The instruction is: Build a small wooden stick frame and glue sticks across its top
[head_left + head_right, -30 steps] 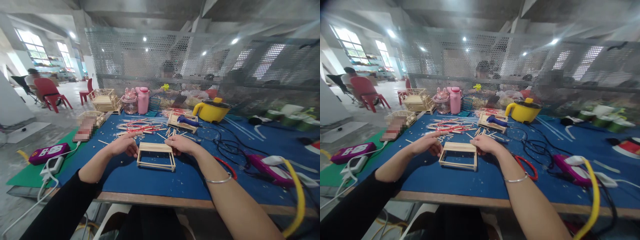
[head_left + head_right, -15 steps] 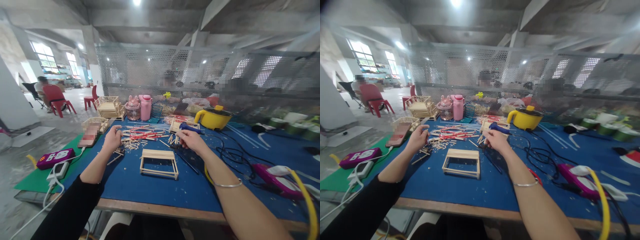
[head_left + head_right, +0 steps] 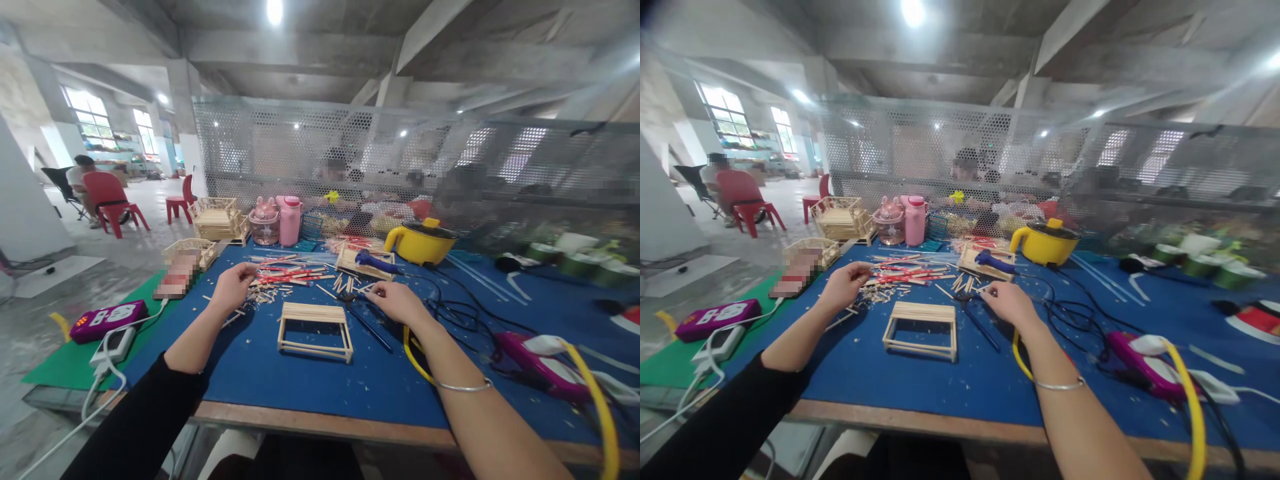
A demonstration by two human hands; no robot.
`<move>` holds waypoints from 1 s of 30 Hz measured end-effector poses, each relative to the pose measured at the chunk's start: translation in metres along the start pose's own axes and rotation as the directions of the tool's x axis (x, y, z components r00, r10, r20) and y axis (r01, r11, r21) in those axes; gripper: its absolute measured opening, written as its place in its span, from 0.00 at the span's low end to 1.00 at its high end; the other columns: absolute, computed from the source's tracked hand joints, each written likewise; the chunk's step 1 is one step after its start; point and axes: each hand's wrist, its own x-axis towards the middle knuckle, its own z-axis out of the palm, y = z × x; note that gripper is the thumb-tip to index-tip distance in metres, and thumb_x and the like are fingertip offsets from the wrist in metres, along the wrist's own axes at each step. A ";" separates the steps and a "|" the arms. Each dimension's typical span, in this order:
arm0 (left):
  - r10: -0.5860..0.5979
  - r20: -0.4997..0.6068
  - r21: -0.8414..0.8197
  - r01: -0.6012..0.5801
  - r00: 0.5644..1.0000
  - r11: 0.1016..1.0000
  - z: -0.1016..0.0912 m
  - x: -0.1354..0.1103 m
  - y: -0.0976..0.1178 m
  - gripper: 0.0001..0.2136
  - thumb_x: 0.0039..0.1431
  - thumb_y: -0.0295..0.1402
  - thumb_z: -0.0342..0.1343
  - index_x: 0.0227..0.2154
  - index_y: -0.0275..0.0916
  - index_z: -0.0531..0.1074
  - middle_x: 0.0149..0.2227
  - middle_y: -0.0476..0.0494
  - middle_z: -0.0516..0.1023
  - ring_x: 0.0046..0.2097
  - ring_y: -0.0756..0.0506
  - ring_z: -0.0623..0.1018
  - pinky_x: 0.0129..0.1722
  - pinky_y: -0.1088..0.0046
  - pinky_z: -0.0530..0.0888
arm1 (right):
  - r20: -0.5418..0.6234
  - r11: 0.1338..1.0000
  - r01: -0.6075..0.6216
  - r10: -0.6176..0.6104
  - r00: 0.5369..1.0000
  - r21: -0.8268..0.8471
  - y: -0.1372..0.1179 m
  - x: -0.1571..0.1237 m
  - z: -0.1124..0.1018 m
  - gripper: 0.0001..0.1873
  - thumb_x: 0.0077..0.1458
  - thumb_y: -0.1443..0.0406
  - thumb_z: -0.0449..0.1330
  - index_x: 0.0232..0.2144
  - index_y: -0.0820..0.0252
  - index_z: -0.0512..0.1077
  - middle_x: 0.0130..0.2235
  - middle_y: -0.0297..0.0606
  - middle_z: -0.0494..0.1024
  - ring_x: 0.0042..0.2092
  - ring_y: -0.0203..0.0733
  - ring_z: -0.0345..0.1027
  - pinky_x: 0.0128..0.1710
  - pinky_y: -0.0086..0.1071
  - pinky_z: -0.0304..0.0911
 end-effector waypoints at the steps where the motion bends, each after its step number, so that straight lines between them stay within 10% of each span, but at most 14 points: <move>1: -0.005 -0.006 0.012 0.005 1.000 1.000 0.000 0.000 -0.001 0.12 0.50 0.32 0.53 0.37 0.37 0.74 0.33 0.44 0.80 0.37 0.46 0.78 0.39 0.72 0.72 | 0.013 1.000 -0.011 0.011 1.000 -0.021 0.002 0.000 -0.001 0.10 0.47 0.57 0.60 0.24 0.57 0.76 0.29 0.40 0.80 0.31 0.44 0.71 0.28 0.30 0.56; 10: -0.083 -0.029 0.330 0.089 0.996 0.940 -0.004 0.004 0.007 0.20 0.63 0.44 0.42 0.27 0.36 0.73 0.22 0.46 0.74 0.28 0.46 0.75 0.30 0.71 0.71 | -0.063 0.996 -0.075 0.072 0.995 -0.037 0.017 0.002 -0.014 0.12 0.50 0.57 0.57 0.27 0.57 0.77 0.31 0.41 0.80 0.33 0.46 0.71 0.30 0.32 0.57; 16: -0.039 0.233 0.580 -0.107 0.972 0.807 0.029 0.027 0.026 0.15 0.61 0.37 0.53 0.49 0.38 0.68 0.50 0.40 0.71 0.46 0.44 0.74 0.45 0.59 0.74 | -0.082 0.999 0.006 -0.002 0.997 0.053 -0.008 -0.002 -0.003 0.13 0.52 0.57 0.55 0.32 0.55 0.76 0.29 0.38 0.78 0.32 0.44 0.70 0.30 0.32 0.58; 30: -0.143 0.354 0.759 -0.194 0.924 0.622 0.027 0.035 0.017 0.16 0.61 0.37 0.53 0.50 0.37 0.67 0.51 0.39 0.71 0.47 0.43 0.74 0.45 0.58 0.74 | -0.106 0.973 0.126 -0.107 0.989 0.195 -0.017 -0.006 0.004 0.17 0.52 0.58 0.55 0.41 0.59 0.74 0.25 0.34 0.75 0.26 0.41 0.67 0.28 0.32 0.57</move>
